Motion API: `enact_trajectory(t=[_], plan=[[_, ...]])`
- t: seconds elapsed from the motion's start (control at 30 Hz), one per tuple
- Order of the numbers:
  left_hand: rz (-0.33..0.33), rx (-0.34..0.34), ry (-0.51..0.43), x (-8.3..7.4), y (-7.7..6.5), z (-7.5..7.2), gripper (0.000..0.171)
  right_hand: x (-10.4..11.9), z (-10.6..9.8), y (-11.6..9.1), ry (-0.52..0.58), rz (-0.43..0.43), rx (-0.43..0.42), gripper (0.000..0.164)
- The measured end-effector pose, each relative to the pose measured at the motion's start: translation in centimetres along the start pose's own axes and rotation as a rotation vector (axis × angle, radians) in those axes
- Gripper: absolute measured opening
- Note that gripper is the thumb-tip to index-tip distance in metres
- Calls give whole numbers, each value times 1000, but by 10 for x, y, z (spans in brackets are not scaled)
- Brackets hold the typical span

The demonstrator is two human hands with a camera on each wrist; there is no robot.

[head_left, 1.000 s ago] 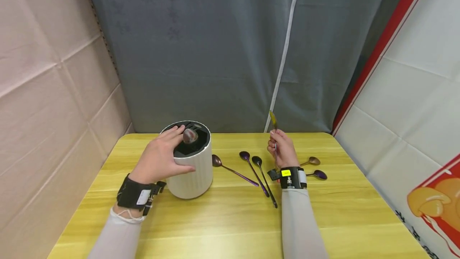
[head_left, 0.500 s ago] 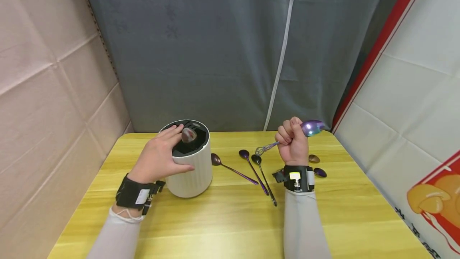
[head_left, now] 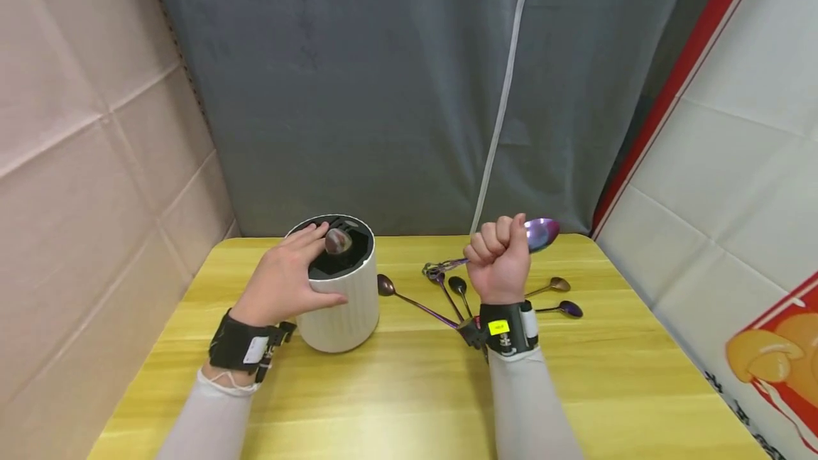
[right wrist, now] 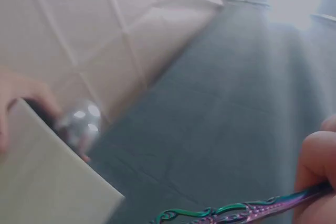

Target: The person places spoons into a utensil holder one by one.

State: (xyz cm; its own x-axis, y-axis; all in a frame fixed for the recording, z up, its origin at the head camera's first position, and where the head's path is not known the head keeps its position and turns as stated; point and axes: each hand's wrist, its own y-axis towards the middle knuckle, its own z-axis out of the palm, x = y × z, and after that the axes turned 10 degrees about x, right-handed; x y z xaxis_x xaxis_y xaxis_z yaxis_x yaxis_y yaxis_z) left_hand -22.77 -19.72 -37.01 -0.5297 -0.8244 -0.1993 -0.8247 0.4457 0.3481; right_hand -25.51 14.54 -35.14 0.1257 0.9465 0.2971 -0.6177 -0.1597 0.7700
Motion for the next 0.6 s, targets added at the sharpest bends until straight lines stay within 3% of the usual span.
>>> enact_trajectory(t=[0.1, 0.23, 0.4, 0.5, 0.6], plan=[[6, -7, -2, 1, -1, 2, 100, -19, 14, 1, -75, -18, -10, 58], [10, -22, 1, 2, -2, 3, 100, -49, 32, 7, -195, -94, -96, 56], [11, -15, 2, 1, -2, 5, 100, -87, 41, 26, -351, -136, -146, 53], [10, -33, 7, 1, -1, 3, 101, -112, 37, 48, -449, -64, -152, 46], [11, -42, 4, 0, 2, 1, 101, -133, 27, 68, -520, 125, -136, 45]])
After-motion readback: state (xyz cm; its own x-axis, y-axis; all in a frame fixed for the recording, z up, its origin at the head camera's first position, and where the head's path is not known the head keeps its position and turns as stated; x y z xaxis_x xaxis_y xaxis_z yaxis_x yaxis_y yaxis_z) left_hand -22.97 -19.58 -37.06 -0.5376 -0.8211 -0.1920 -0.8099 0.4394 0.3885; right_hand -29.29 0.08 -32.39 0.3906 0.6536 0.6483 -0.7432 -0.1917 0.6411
